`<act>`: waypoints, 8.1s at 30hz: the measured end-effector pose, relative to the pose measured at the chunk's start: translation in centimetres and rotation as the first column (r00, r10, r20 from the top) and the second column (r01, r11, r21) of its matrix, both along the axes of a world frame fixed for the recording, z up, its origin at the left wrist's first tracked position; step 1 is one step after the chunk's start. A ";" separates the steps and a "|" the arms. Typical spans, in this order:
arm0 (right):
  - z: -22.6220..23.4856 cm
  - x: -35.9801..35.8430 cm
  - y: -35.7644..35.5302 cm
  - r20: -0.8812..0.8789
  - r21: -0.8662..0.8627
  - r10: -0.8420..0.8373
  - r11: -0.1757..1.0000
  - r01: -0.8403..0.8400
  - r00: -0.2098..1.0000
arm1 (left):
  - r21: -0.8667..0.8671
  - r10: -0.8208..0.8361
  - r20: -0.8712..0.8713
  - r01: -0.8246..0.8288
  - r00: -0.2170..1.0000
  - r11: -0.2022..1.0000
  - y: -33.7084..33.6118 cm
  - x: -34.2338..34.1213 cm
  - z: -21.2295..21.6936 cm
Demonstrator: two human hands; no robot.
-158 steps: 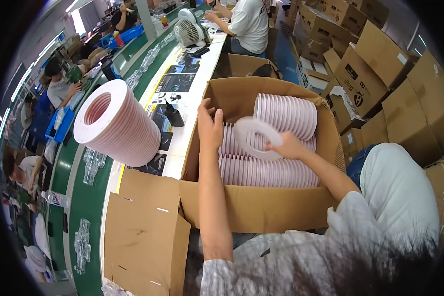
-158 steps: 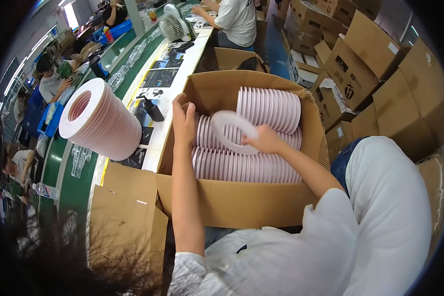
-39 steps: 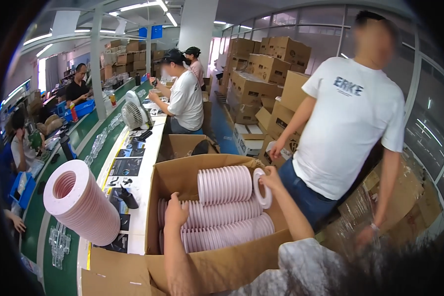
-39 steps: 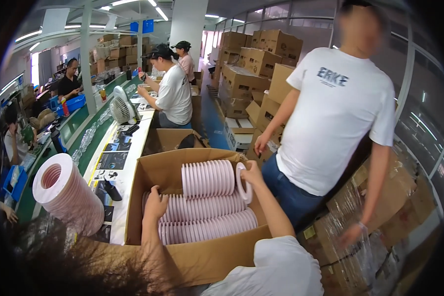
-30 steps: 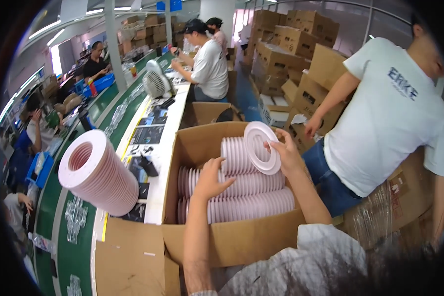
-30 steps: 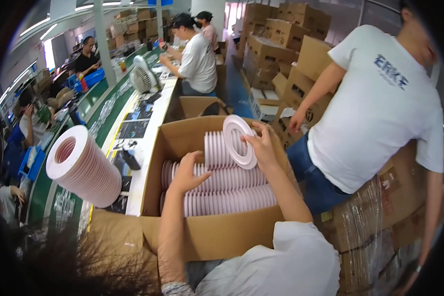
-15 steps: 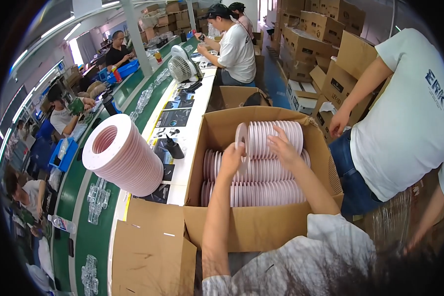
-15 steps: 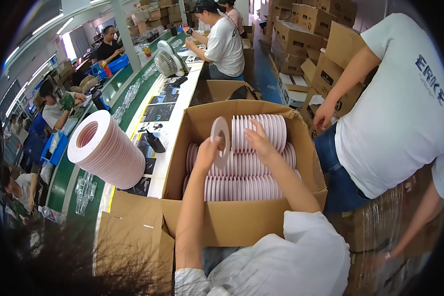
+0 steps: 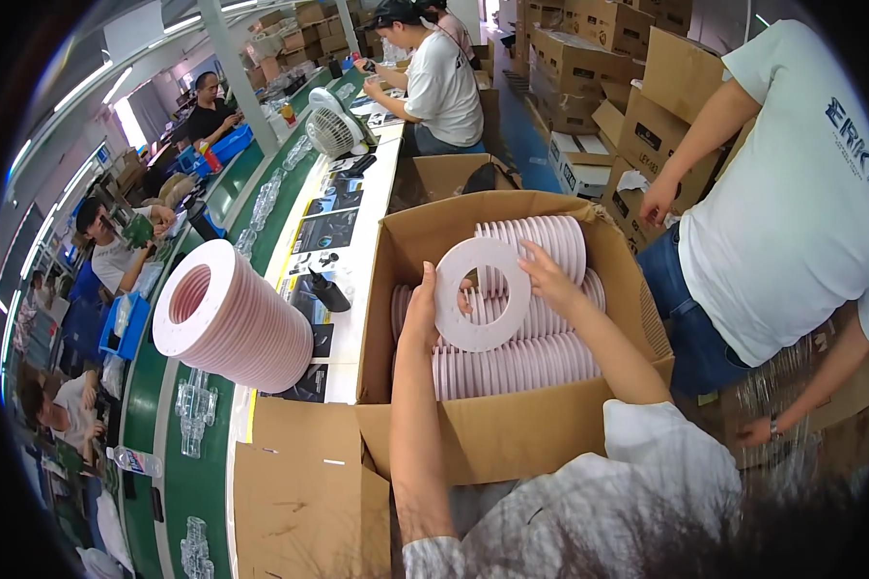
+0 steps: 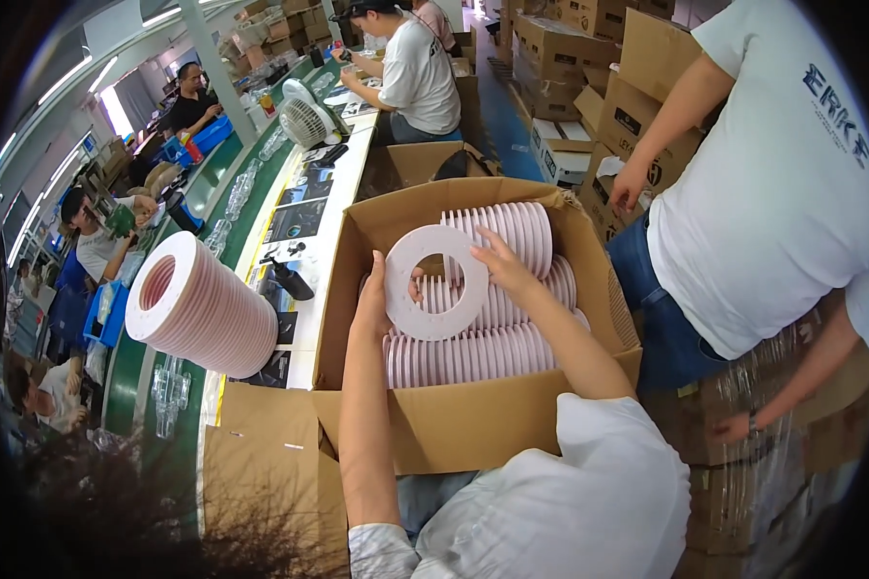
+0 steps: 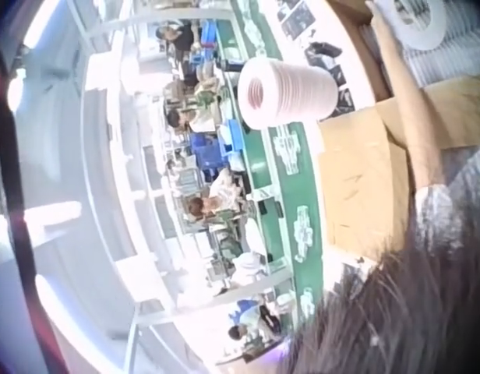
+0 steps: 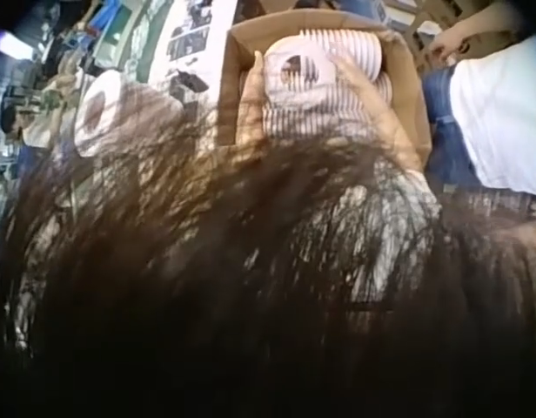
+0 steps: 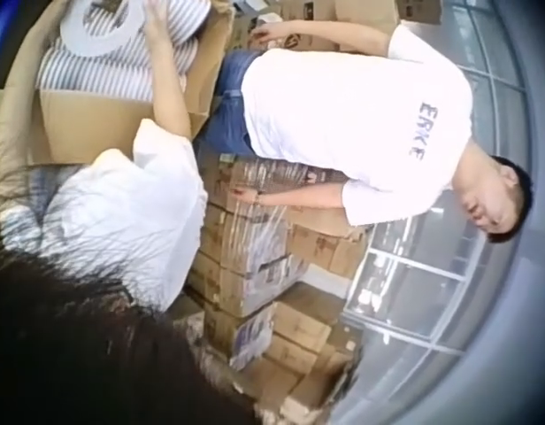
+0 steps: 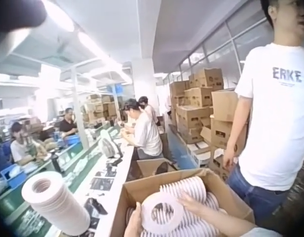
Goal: Stacking circular white components from a box onto a pile on an assembly line.
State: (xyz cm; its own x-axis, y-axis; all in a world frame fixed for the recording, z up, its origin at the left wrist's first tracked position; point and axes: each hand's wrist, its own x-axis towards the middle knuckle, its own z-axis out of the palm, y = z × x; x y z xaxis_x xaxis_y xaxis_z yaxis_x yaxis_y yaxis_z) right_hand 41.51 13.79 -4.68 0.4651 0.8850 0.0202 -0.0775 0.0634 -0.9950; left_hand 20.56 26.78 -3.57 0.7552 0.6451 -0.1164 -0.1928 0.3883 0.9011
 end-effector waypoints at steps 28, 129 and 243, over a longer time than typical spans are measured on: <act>-7.8 -1.1 -2.6 0.847 -0.527 0.504 0.755 -0.391 -0.169 | 0.805 0.718 0.376 -0.590 0.586 0.060 0.9 -2.3 -0.2; 5.8 -32.9 25.4 0.110 0.535 0.120 0.829 -0.160 0.987 | 0.291 0.913 0.391 -0.957 0.112 -0.007 10.2 -30.1 5.6; -4.4 -32.8 31.1 -0.109 0.230 0.385 0.907 -0.353 0.917 | 0.111 0.893 0.340 -0.956 0.293 0.272 14.5 -30.2 -3.8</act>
State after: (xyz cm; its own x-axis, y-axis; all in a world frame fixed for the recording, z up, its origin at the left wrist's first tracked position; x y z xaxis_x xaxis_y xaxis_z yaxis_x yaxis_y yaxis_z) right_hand 8.68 44.84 -9.07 0.1177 0.9779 0.1727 -0.2799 0.1996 -0.9390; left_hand -9.66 41.31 -7.32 -0.3959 0.8915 0.2201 -0.4215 -0.3894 0.8190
